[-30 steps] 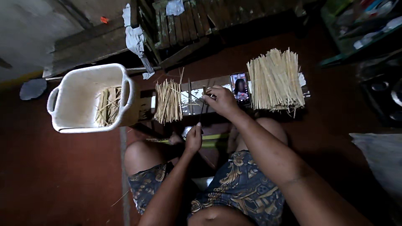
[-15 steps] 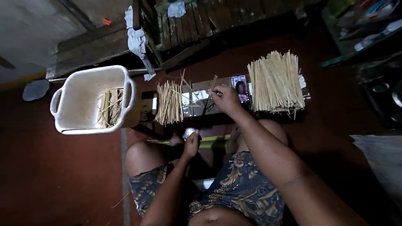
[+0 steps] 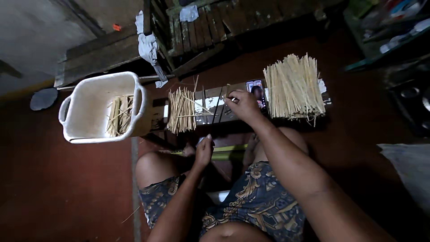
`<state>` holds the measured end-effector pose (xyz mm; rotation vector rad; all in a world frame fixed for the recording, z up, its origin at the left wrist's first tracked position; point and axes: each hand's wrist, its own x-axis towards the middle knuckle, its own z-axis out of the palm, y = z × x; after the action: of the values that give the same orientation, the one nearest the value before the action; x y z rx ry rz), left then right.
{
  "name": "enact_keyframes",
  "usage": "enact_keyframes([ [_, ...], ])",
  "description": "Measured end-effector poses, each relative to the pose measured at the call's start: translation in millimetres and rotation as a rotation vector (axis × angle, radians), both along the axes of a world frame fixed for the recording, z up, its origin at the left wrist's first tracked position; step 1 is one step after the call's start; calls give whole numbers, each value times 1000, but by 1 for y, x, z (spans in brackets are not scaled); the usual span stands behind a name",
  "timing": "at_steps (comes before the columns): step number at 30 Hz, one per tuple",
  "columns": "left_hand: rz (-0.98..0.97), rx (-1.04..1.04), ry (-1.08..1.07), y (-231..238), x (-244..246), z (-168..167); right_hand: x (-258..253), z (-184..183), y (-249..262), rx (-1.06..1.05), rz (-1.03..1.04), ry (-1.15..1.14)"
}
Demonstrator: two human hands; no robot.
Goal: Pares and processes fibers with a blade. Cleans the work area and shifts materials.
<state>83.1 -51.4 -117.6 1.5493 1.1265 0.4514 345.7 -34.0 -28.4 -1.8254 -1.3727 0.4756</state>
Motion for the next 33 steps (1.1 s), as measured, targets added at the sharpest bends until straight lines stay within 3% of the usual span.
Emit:
enact_keyframes([
  [5, 19, 87, -184, 7, 25, 44, -4, -5, 4, 12, 42, -45],
  [13, 16, 200, -280, 11, 47, 103, -7, -3, 2, -45, 57, -51],
  [17, 5, 232, -277, 9, 52, 110, -7, -2, 1, -57, 74, -50],
  [22, 6, 193, -122, 13, 54, 102, -7, -2, 0, -42, 72, -65],
  [28, -21, 60, -186, 13, 55, 110, -7, 1, 0, -48, 77, -78],
  [33, -14, 126, -202, 9, 53, 110, -7, 2, -1, -25, 74, -66],
])
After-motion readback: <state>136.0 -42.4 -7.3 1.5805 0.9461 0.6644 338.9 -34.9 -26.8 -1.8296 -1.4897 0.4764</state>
